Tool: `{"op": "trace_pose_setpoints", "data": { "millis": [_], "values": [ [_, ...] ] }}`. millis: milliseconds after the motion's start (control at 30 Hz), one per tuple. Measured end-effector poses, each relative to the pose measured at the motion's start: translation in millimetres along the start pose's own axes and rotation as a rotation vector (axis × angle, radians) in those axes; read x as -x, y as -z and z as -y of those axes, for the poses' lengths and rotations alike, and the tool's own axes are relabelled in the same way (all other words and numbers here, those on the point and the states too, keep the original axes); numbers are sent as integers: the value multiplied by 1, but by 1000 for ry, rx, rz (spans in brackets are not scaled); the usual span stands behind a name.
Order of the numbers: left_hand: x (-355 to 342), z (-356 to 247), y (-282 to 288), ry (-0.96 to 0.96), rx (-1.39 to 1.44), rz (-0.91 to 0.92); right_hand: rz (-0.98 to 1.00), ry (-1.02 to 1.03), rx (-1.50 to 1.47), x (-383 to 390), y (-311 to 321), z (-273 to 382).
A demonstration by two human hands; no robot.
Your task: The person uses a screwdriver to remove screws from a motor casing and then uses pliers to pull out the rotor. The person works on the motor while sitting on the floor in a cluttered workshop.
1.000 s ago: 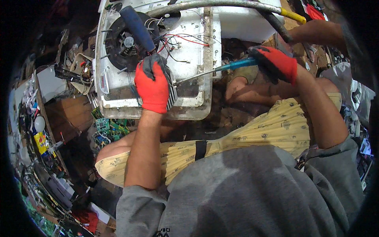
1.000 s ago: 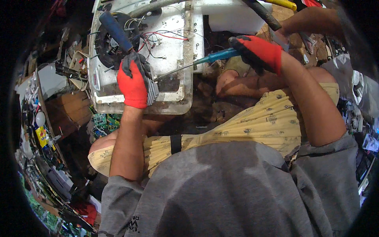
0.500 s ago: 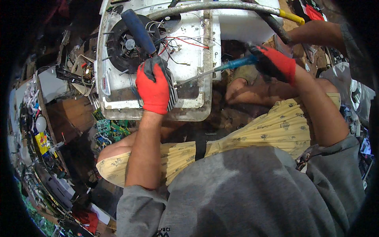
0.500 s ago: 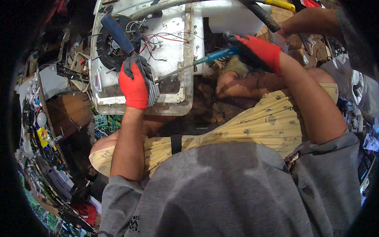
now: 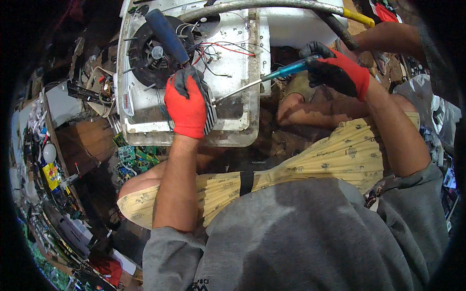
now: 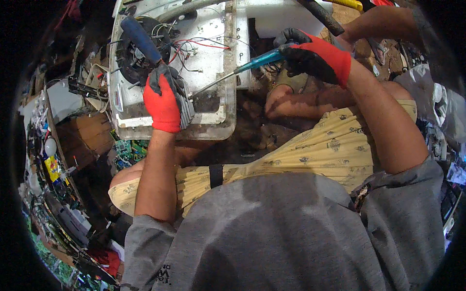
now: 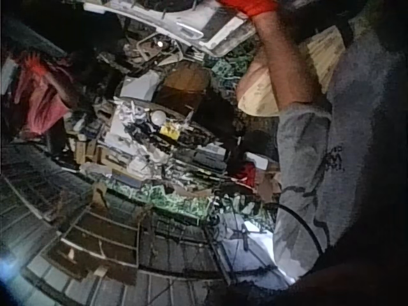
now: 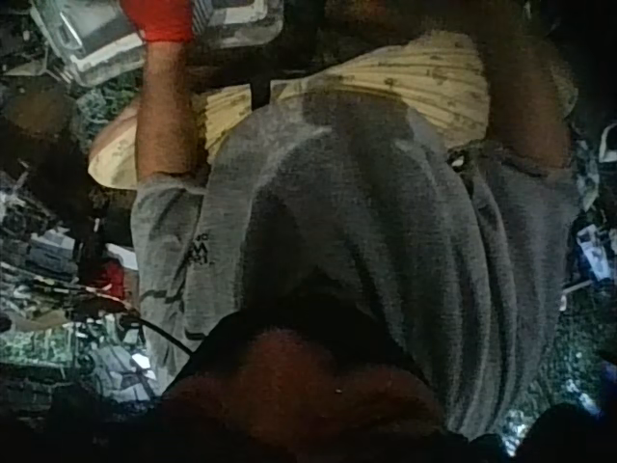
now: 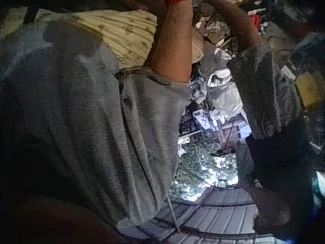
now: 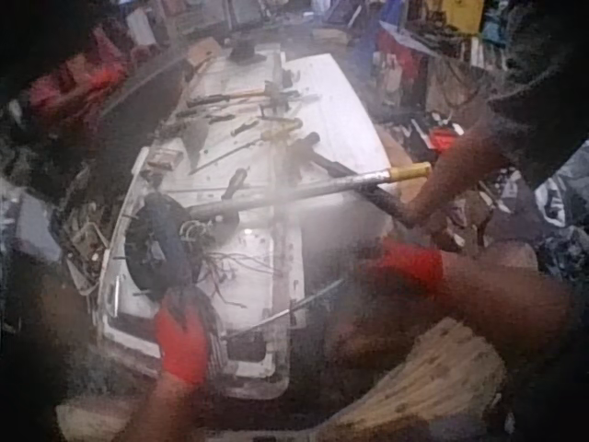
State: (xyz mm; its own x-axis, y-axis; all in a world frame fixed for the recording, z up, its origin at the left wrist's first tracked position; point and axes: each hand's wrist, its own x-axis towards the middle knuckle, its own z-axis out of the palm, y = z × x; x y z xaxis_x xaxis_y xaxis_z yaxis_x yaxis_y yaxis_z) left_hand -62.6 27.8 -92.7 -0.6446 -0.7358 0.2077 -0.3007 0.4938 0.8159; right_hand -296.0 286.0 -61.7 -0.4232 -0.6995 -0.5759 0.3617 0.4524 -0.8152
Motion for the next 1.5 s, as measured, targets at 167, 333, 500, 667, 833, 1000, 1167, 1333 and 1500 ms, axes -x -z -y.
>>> {"op": "trace_pose_setpoints", "data": {
  "millis": [167,333,500,667,833,1000,1167,1333,1500],
  "values": [
    [-1,6,1,-98,-49,-9,51,-197,154,-11,24,-3],
    [-1,9,-1,-41,-19,-14,-38,104,-131,-11,4,-9],
    [-2,10,0,-95,-80,9,87,-265,14,-24,33,-2],
    [-1,14,-2,-18,-16,-2,15,2,-141,-21,18,-11],
    [-1,6,-1,28,2,-1,86,-93,38,-24,15,5],
    [-2,14,-1,-77,-72,-22,112,-36,158,-27,26,0],
    [-1,10,-2,-75,-41,-12,86,82,210,-29,29,-12],
    [0,7,-2,-9,5,-3,454,-206,722,-16,24,20],
    [-1,-2,-1,-77,-25,-24,311,-32,259,-14,25,8]
  ]
}}
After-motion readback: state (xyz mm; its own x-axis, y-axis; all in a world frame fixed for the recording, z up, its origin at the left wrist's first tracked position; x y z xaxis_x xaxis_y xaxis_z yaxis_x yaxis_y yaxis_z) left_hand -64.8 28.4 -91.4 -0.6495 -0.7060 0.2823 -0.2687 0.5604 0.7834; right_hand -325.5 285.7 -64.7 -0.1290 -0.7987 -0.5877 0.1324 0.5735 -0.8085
